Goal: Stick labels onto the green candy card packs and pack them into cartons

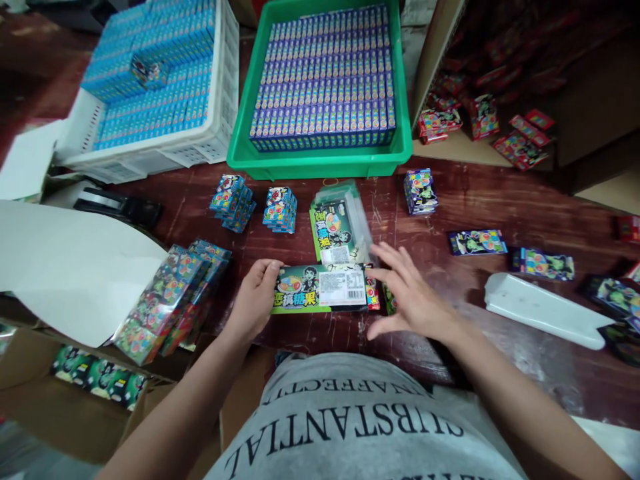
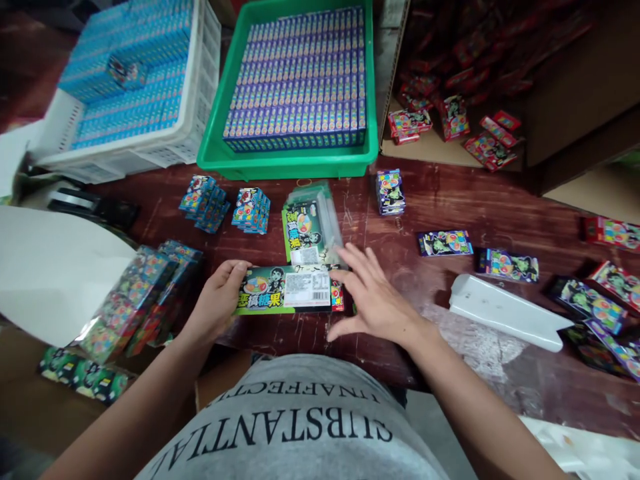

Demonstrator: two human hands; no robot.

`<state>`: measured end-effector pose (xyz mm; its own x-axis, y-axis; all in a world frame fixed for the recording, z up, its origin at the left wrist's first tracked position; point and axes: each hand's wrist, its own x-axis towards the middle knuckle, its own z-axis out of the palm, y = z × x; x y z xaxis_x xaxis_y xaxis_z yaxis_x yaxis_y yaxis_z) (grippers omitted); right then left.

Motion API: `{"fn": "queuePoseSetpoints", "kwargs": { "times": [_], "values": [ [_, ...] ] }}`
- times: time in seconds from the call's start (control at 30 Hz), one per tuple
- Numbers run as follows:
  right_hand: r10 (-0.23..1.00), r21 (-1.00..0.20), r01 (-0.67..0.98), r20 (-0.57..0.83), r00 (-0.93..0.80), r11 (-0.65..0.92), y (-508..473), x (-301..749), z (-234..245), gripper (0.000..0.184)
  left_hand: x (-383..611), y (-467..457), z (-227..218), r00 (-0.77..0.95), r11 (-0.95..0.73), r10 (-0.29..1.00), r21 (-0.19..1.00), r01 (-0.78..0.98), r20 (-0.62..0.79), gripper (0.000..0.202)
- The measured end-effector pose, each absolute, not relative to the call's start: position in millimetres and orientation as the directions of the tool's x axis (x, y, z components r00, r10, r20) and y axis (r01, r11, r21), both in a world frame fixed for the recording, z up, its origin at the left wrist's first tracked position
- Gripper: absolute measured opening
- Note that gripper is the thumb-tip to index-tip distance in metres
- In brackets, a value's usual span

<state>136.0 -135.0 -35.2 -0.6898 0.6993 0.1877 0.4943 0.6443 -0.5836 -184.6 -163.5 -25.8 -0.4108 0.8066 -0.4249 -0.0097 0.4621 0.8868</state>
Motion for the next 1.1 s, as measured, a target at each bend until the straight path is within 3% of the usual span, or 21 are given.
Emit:
{"fn": "queuePoseSetpoints", "kwargs": {
  "times": [0.1, 0.2, 0.27, 0.4, 0.57, 0.67, 0.8, 0.9, 1.0, 1.1],
  "values": [
    [0.71, -0.517, 0.583, 0.068, -0.701, 0.626, -138.3, 166.6, -26.5, 0.113, -187.5, -164.2, -27.6, -0.402, 0.449, 0.824, 0.893, 0.031, -0.4, 0.047],
    [0.698, -0.54, 0.588, -0.001, -0.716, 0.603, -142.0, 182.7, -23.5, 0.096, -185.4, -162.3, -26.5, -0.38, 0.457, 0.824, 0.89, 0.004, -0.421, 0.046],
    [0.701, -0.605, 0.544, 0.033, -0.713, 0.581, -142.5, 180.6, -24.4, 0.086, -180.7, -160.9, -23.9, -0.355, 0.473, 0.817, 0.88, -0.041, -0.455, 0.045],
    [0.687, -0.691, 0.441, 0.111, -0.718, 0.572, -136.5, 167.0, -23.2, 0.085, -172.7, -159.4, -16.1, -0.287, 0.49, 0.818, 0.865, -0.109, -0.499, 0.045],
    [0.678, -0.659, 0.448, 0.131, -0.723, 0.605, -123.9, 164.4, -13.4, 0.083, -168.6, -157.9, -9.0, -0.269, 0.483, 0.83, 0.871, -0.094, -0.489, 0.041],
    [0.679, -0.643, 0.448, 0.156, -0.717, 0.621, -121.8, 161.3, -6.5, 0.091, -161.1, -157.0, -7.4, -0.308, 0.471, 0.819, 0.874, -0.119, -0.484, 0.039],
    [0.848, -0.751, 0.48, 0.197, -0.491, 0.453, -134.6, 147.1, -5.2, 0.098, -145.7, -159.5, -7.9, -0.411, 0.419, 0.779, 0.88, -0.221, -0.474, 0.038],
    [0.958, -0.887, 0.399, 0.138, -0.252, 0.233, -149.1, 130.4, -13.0, 0.079, -129.1, -163.1, -7.0, -0.489, 0.341, 0.769, 0.911, -0.233, -0.412, 0.033],
    [0.985, -0.953, 0.277, 0.081, -0.15, 0.12, -155.9, 115.5, -21.2, 0.055, -109.3, -167.4, -3.6, -0.533, 0.349, 0.74, 0.911, -0.218, -0.411, 0.028],
    [0.996, -0.989, 0.143, 0.022, -0.085, 0.034, -155.9, 107.9, -23.8, 0.046, -93.0, -173.2, -1.8, -0.553, 0.413, 0.702, 0.889, -0.197, -0.448, 0.026]
  ]
}}
